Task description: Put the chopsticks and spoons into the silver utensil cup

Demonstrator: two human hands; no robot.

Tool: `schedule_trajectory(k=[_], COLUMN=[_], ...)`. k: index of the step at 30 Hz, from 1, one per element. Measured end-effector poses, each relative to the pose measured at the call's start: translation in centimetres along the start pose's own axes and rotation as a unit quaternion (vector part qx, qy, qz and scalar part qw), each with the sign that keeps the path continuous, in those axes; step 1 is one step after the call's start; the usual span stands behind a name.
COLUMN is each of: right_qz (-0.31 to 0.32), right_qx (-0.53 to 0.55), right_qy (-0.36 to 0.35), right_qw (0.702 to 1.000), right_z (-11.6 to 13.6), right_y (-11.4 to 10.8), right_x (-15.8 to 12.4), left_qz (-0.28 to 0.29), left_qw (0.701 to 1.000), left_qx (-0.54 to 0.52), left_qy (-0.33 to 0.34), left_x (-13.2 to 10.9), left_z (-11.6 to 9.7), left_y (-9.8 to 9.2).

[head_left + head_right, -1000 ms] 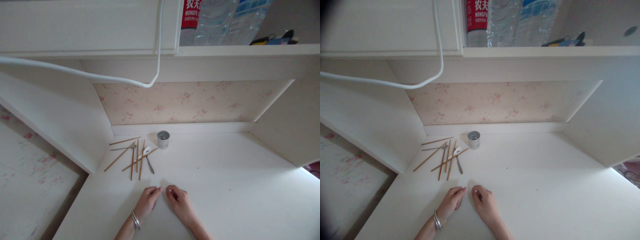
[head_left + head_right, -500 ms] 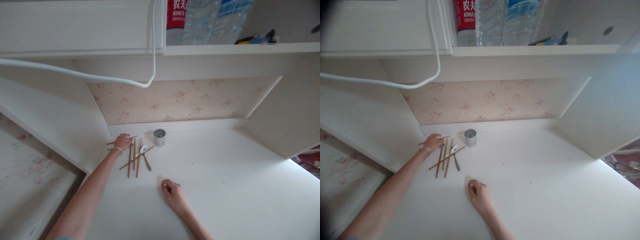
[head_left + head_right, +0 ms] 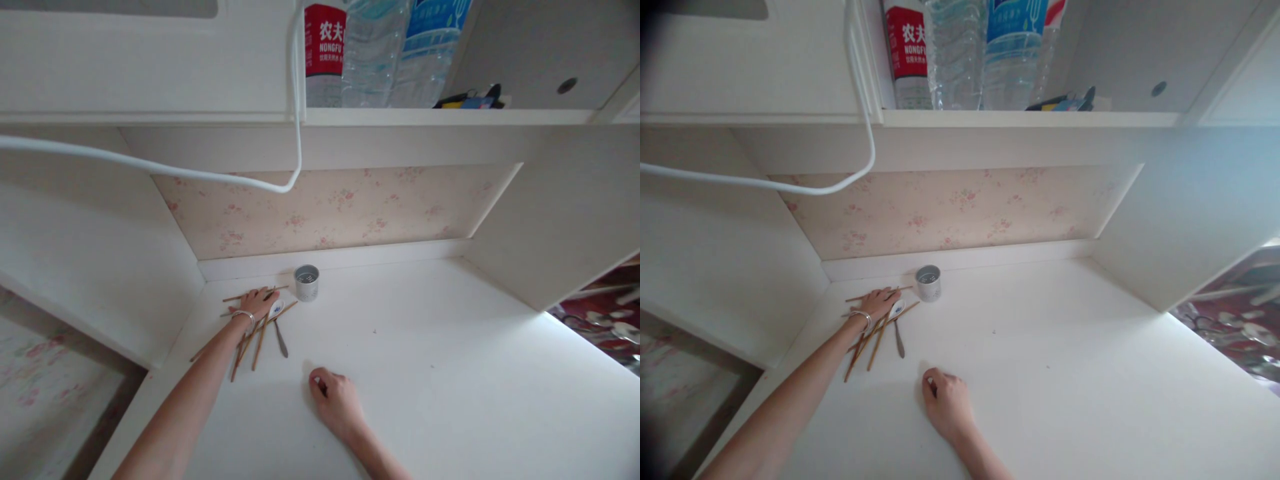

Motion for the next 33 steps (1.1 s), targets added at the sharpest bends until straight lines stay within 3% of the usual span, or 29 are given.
schedule_trajectory(k=[5, 9, 14, 19, 25, 29, 33], right_qz=[0.016, 0.029, 0.040, 0.047, 0.047, 0.045, 0.044], right_qx=[-0.024, -0.037, -0.049, -0.059, -0.063, -0.057, -0.053], right_qy=[-0.003, -0.006, -0.017, -0.027, -0.029, -0.026, -0.031], right_qw=[1.000, 0.999, 0.998, 0.997, 0.997, 0.997, 0.997], right_z=[0.0, 0.0, 0.2, 0.4, 0.5, 0.5, 0.4], right_y=[0.1, 0.0, -0.2, -0.1, -0.1, -0.2, -0.1], right_x=[-0.1, -0.2, -0.4, -0.7, -0.7, -0.7, -0.7], left_qz=[0.024, 0.027, 0.027, -0.015, 0.033, 0.041, 0.011], left_qw=[0.999, 0.999, 0.998, 0.998, 0.997, 0.997, 0.999], left_qx=[0.008, 0.040, 0.059, 0.057, 0.023, 0.017, 0.013], left_qy=[-0.028, -0.024, -0.011, -0.012, -0.061, -0.062, -0.043], left_x=[-1.6, -3.0, -4.2, -3.4, -1.8, -2.3, -4.3], left_z=[-2.8, -3.6, -2.4, -0.5, 1.7, 2.0, 1.5], left_y=[1.8, 2.6, 2.3, 0.8, 0.6, 0.7, 0.6])
Point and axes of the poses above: each hand's wrist, its own x-axis towards the middle knuckle, its own y-axis out of the palm, z = x × y, the point moved 3 cm from there along x, towards the middle knuckle
